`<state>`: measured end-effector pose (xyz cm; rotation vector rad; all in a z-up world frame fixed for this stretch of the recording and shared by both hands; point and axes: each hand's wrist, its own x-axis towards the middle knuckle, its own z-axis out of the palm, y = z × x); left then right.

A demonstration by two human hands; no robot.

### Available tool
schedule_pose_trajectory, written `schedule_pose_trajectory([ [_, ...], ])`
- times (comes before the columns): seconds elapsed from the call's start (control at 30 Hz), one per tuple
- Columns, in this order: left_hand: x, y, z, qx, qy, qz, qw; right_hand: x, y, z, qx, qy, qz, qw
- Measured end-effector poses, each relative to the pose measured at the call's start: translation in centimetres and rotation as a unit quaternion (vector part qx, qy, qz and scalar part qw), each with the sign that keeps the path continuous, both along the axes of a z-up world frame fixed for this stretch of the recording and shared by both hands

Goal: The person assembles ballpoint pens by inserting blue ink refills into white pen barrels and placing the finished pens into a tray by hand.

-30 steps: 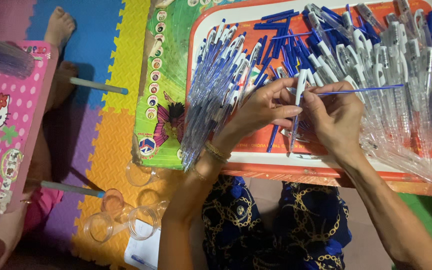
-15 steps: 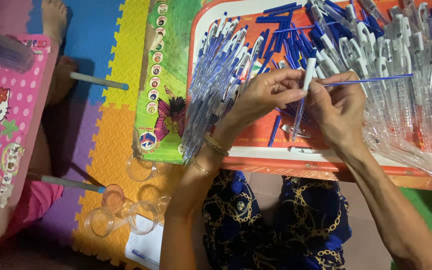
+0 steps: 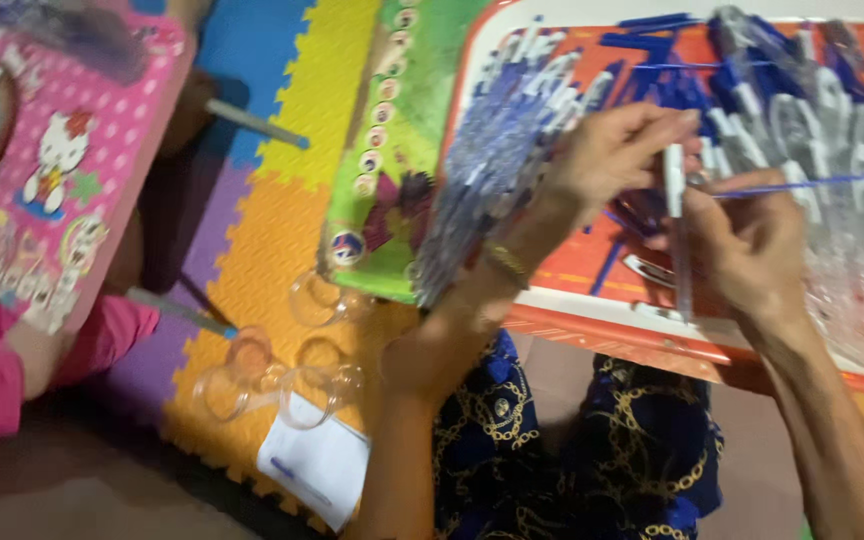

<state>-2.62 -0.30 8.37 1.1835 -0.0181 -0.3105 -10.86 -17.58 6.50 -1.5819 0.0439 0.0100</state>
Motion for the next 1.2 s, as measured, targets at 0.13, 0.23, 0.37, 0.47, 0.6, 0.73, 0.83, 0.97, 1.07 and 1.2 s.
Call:
schedule_pose_trajectory([
  [0.13, -0.5, -0.1, -0.4, -0.023, -0.061, 0.049, 0.997, -0.2, -0.1, 1.4, -0.093, -0.011, 0.035, 0.995],
  [0.23, -0.1, 0.4, -1.1, -0.101, 0.002, 0.002, 0.995, 0.0, -0.2, 1.7, -0.019, -0.018, 0.024, 0.999],
  [0.37, 1.1, 0.2, -4.0, -0.185, -0.019, -0.040, 0.982, 0.6, -1.2, -0.6, -0.001, -0.017, 0.022, 1.000],
  [0.47, 1.3, 0.0, -3.8, -0.165, -0.003, -0.039, 0.986, 1.2, -1.8, -2.6, 0.020, -0.010, 0.022, 0.999],
  [0.6, 2.0, -0.1, -4.9, -0.210, -0.032, -0.068, 0.975, 0.5, -1.3, -1.1, -0.009, 0.015, 0.005, 1.000],
  [0.73, 2.0, -0.7, -5.7, -0.181, -0.005, -0.063, 0.981, 0.8, -2.3, -2.7, -0.005, 0.009, 0.012, 1.000],
  [0.83, 2.4, -0.8, -6.4, -0.253, -0.032, -0.056, 0.965, 0.8, -2.1, -2.6, -0.016, -0.025, 0.002, 1.000],
  [0.97, 2.0, -0.4, -5.5, -0.177, -0.016, -0.042, 0.983, 0.6, -1.4, -2.2, 0.021, -0.022, -0.003, 1.000],
  [1.07, 1.7, -0.6, -5.6, -0.181, -0.020, -0.050, 0.982, 0.4, -1.5, -2.1, 0.024, 0.009, 0.006, 1.000],
  [1.2, 1.2, -0.4, -4.8, -0.111, -0.031, -0.059, 0.992, -0.1, -1.2, 0.0, -0.058, 0.017, 0.002, 0.998],
])
